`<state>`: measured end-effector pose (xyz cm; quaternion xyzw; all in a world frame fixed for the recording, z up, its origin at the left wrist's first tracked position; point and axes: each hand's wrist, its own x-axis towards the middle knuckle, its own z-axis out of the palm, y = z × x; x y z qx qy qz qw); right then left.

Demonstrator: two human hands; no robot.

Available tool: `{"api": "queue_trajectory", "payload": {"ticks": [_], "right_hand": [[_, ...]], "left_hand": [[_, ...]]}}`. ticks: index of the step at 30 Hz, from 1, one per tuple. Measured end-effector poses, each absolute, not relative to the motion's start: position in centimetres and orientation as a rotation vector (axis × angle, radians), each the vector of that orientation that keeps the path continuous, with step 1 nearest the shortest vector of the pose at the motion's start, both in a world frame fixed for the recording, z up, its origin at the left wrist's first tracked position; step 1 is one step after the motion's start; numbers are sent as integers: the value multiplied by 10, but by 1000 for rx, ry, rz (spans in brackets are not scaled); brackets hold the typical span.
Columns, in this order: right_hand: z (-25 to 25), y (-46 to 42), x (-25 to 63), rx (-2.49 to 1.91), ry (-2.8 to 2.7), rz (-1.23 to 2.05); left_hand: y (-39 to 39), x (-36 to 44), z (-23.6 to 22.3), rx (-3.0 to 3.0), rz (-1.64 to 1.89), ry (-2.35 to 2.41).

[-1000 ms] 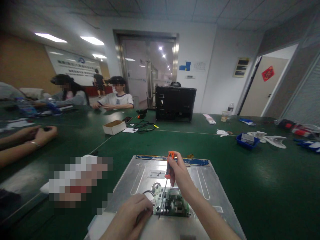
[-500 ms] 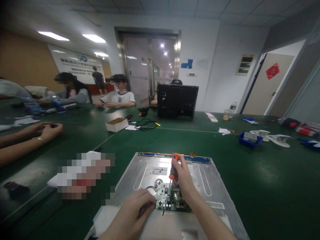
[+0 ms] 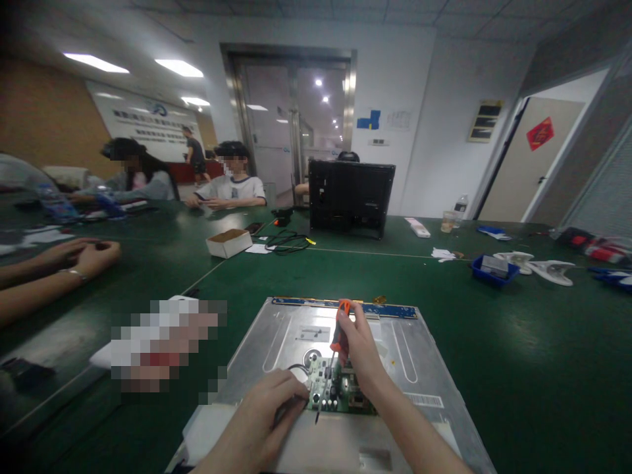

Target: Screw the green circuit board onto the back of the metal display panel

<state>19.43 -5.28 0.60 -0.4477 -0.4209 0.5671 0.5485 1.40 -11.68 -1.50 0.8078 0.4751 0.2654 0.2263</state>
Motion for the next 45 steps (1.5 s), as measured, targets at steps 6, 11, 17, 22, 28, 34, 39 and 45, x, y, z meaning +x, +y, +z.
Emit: {"api": "queue_trajectory", "payload": {"ticks": [6, 11, 17, 22, 28, 34, 39, 45], "right_hand": [[5, -51, 193, -1045, -1020, 1335], [15, -46, 190, -1018, -1062, 1288], [28, -34, 182, -962, -1127, 1252], [16, -31, 181, -973, -1044, 1268], [6, -33, 185, -965, -1037, 1280], [9, -35, 187, -985, -1032, 1283], [9, -37, 187, -984, -1042, 1266], [13, -42, 186, -959, -1070, 1178]], "left_hand": [[-119, 13, -15, 2247, 728, 1297], [-118, 14, -13, 2207, 714, 1306], [-118, 15, -10, 2199, 703, 1319], [-118, 14, -11, 2220, 740, 1284], [-117, 13, -14, 2227, 756, 1279], [-117, 14, -15, 2283, 750, 1295], [-117, 13, -20, 2444, 726, 1313], [-119, 15, -15, 2457, 749, 1276]]}}
